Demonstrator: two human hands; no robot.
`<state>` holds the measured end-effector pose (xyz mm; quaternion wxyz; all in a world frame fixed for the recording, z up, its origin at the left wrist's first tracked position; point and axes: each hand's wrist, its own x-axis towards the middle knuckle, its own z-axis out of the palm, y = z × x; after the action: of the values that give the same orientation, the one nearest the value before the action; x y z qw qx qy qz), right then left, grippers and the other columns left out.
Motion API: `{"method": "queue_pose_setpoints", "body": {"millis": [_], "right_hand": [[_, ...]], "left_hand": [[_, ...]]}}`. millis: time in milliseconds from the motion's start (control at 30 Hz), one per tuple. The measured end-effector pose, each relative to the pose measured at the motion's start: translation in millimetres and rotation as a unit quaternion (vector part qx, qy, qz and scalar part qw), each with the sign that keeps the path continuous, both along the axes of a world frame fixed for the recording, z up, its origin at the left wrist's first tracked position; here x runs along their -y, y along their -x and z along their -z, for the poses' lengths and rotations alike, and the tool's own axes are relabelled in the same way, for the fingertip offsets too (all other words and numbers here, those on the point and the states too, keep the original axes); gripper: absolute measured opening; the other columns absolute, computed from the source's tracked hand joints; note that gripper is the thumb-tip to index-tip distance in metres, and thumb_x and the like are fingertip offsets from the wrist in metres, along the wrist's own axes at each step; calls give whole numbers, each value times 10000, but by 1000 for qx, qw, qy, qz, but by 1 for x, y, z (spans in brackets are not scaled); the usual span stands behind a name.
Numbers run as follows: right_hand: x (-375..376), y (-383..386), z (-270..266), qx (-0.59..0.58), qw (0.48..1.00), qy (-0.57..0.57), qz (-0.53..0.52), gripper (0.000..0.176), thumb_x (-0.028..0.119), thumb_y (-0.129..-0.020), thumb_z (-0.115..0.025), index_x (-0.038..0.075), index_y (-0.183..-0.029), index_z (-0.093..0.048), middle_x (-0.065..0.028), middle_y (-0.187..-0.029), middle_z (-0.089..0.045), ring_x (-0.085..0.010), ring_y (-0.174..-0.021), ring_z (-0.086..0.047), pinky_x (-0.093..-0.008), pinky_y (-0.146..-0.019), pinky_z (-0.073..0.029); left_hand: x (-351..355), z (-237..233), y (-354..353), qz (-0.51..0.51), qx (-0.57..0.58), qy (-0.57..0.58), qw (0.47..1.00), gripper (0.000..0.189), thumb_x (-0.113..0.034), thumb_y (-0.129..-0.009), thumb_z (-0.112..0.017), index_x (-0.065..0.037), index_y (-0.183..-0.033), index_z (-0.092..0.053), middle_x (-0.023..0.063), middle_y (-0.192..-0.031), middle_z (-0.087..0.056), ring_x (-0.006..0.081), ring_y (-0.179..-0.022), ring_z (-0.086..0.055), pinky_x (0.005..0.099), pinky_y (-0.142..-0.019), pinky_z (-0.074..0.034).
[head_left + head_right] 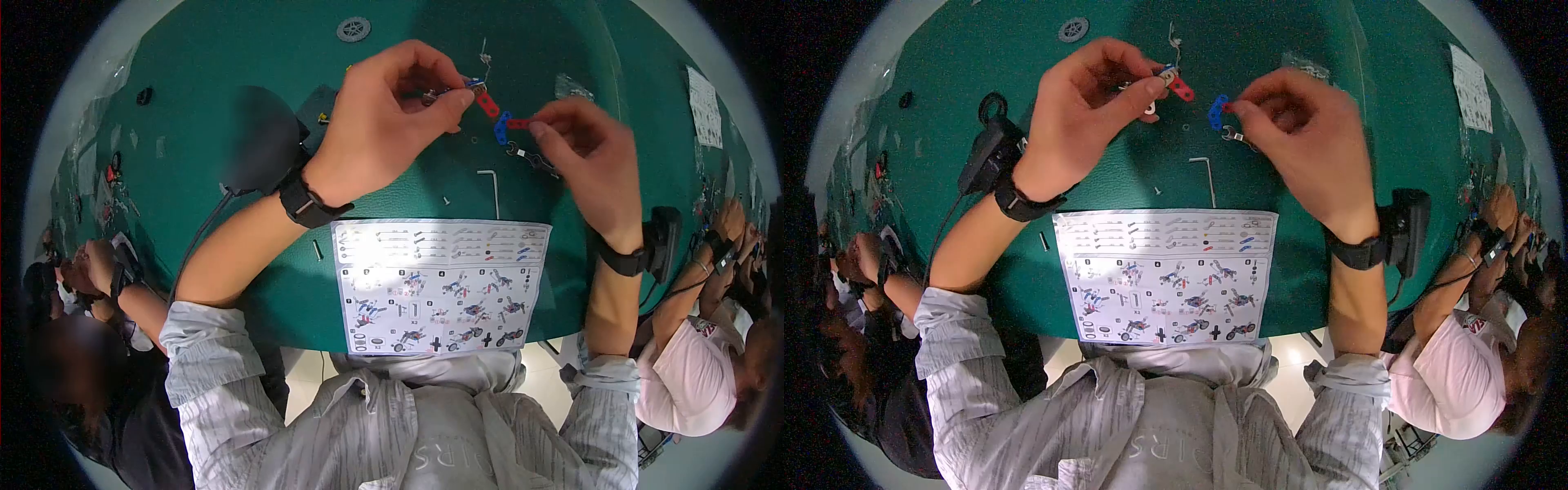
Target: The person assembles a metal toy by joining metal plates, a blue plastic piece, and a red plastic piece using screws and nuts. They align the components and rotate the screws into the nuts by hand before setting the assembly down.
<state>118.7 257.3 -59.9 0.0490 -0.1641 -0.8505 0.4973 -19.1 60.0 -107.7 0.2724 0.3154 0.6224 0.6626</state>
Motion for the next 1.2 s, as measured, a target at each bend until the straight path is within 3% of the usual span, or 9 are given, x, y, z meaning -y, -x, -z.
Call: {"method": "queue_pose_setpoints", "body": {"millis": [67, 167, 267, 300, 367, 567, 867, 1067, 1200], "right_hand": [[-7, -1, 3, -51, 997, -53, 6, 103, 83, -869, -716, 25, -951, -692, 4, -762, -647, -30, -673, -559, -198, -591, -441], [-12, -4, -5, -4, 993, -122, -1, 103, 58, -842, -718, 33, -937, -686, -18, -757, -645, -50, -664, -582, -215, -582, -450], [16, -7, -3, -60, 980, -166, -96, 106, 40, -814, -714, 41, -909, -667, -58, -787, -648, -129, -637, -619, -269, -569, -474], [30, -9, -1, -89, 968, -182, -149, 108, 67, -790, -721, 56, -861, -641, -87, -823, -622, -234, -639, -638, -343, -568, -497], [53, -14, 8, -80, 957, -208, -188, 136, 126, -784, -735, 75, -831, -618, -84, -809, -570, -273, -674, -630, -391, -581, -504], [59, -13, 20, -89, 935, -258, -226, 136, 153, -789, -719, 77, -815, -610, -61, -823, -549, -256, -757, -615, -393, -612, -515], [64, -18, 15, -118, 873, -359, -310, 125, 153, -688, -643, 80, -771, -585, -40, -838, -533, -200, -822, -575, -338, -573, -503], [59, -15, 26, -151, 874, -354, -297, 117, 147, -703, -649, 91, -756, -560, -35, -823, -510, -189, -801, -558, -334, -556, -498], [54, -9, 26, -195, 909, -276, -245, 146, 95, -682, -703, 84, -776, -593, -50, -808, -559, -195, -770, -599, -339, -577, -521]], "left_hand": [[-1, 1, 2, -9, -7, -8, 1000, 152, -31, -931, -674, 15, -1052, -595, 81, -987, -686, 110, -857, -661, 239, -718, -565], [-3, 3, 2, -26, 0, -27, 999, 157, -30, -903, -698, 28, -1012, -601, 69, -929, -682, 89, -767, -655, 211, -648, -532], [-3, 3, 0, -22, 2, -13, 1000, 158, -30, -914, -691, 20, -1032, -598, 72, -960, -683, 97, -814, -657, 222, -682, -546], [-2, 1, 0, -18, -5, 7, 1000, 159, -30, -926, -682, 15, -1052, -595, 78, -991, -683, 106, -859, -660, 235, -720, -562], [1, -1, -1, -14, -4, 23, 1000, 163, -28, -936, -676, 10, -1070, -592, 82, -1021, -682, 113, -903, -661, 247, -759, -579], [-1, 2, -2, -16, 0, -1, 1000, 160, -16, -915, -690, 12, -1043, -599, 67, -987, -677, 93, -861, -651, 229, -723, -560], [-3, 3, 1, -42, -20, 2, 999, 148, -17, -886, -708, 4, -996, -612, 35, -914, -678, 56, -772, -633, 187, -627, -484], [-4, 3, -3, -47, -20, 8, 999, 156, -28, -882, -718, 2, -996, -615, 31, -916, -678, 48, -778, -624, 189, -639, -488], [-4, 5, -1, -47, -29, 4, 998, 161, -37, -880, -724, 5, -991, -616, 30, -919, -682, 38, -786, -615, 186, -628, -486]]}}
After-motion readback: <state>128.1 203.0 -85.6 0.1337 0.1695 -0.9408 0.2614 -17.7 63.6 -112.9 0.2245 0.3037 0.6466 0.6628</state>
